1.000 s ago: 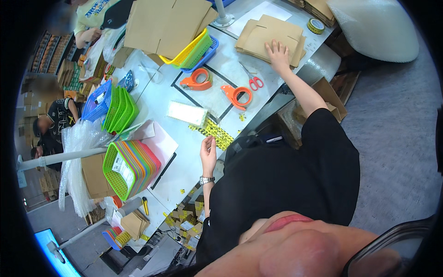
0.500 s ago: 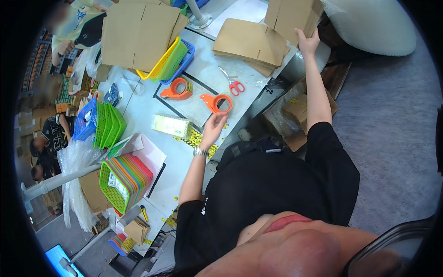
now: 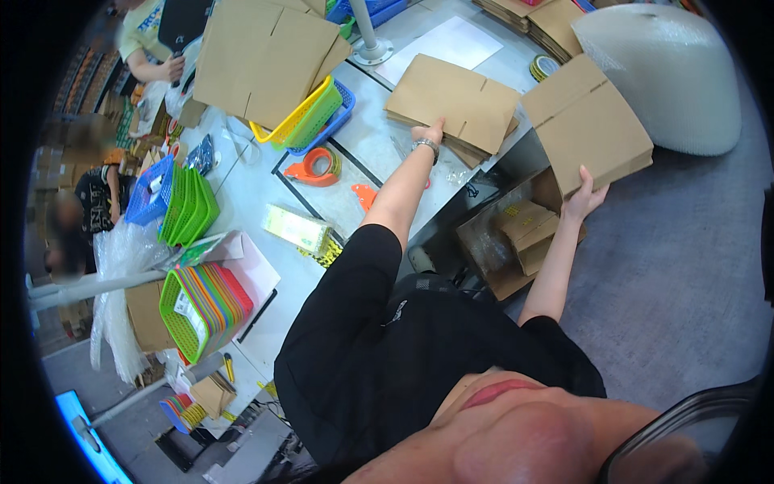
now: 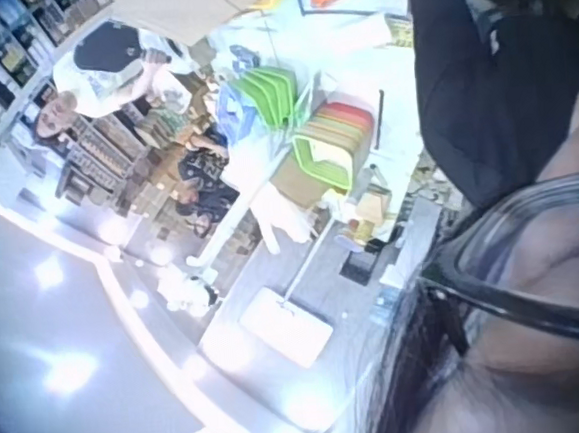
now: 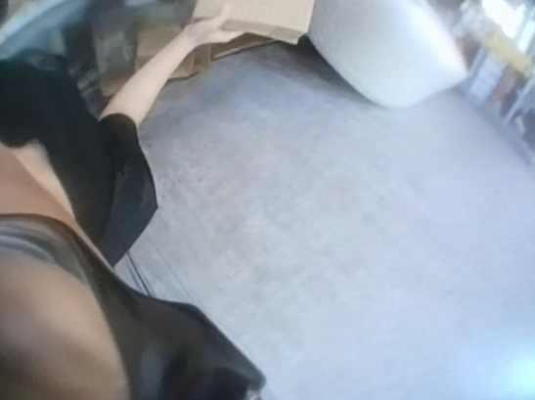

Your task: The person wraps a small item in bubble wrap, places it into a cardboard box, and seals the box with tape. They then affix a shipping label to the box and place it into a basket.

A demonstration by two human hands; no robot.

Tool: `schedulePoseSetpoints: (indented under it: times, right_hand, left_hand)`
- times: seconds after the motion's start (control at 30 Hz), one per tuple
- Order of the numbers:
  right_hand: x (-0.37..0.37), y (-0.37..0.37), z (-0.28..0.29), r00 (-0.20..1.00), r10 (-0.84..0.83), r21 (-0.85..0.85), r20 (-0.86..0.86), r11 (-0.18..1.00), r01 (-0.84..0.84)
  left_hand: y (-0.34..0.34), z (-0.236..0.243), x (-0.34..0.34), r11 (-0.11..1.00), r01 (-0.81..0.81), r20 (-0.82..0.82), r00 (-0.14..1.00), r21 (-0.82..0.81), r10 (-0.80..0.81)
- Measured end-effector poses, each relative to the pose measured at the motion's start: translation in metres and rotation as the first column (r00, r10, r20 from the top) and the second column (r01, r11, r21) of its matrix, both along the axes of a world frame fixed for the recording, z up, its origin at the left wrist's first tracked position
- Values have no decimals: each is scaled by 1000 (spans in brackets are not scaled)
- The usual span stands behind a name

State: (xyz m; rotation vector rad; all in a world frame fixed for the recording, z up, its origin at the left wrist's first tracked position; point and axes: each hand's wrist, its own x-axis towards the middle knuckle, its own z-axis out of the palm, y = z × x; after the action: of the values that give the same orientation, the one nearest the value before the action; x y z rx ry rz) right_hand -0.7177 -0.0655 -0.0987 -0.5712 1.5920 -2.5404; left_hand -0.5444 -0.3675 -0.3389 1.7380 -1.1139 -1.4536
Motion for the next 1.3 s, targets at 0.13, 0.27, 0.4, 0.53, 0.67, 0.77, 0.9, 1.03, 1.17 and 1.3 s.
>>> schedulePoseSetpoints:
  times: [0.13,0.27,0.4,0.53,0.67,0.77,0.9,1.03,1.17,1.3]
  right_hand:
    - [-17,24,-11,995,-72,57,-71,995,76]
    - [-28,2,-15,965,-42,168,-257,982,87]
    - [-27,-37,-6,882,103,359,-460,930,79]
    - [-12,-88,13,579,329,431,-746,901,44]
    - [-3,-120,-29,128,672,681,-729,694,233]
    - [24,-125,-61,-46,841,766,-539,512,388]
    - [66,-136,-8,135,966,881,-219,136,453]
    - [120,-150,-18,292,859,809,-421,502,-308]
    - [262,-123,0,53,969,171,240,11,-985]
    - [340,-112,25,164,959,80,231,149,-986]
  left_hand:
    - [40,39,-19,998,50,-212,976,33,-42]
    - [67,102,23,996,46,-462,887,81,-4]
    - [91,157,95,978,198,-730,677,65,-88]
    - [138,229,173,978,171,-795,572,-123,-200]
    - [174,259,255,978,39,-803,564,-207,-193]
    - [193,259,296,969,-114,-828,546,-220,-124]
    - [222,263,331,936,-297,-862,507,-191,-15]
    - [239,262,348,920,-345,-874,486,-186,5]
    - [258,246,369,940,-288,-849,528,-186,-7]
    - [277,216,433,878,-409,-730,675,-247,109]
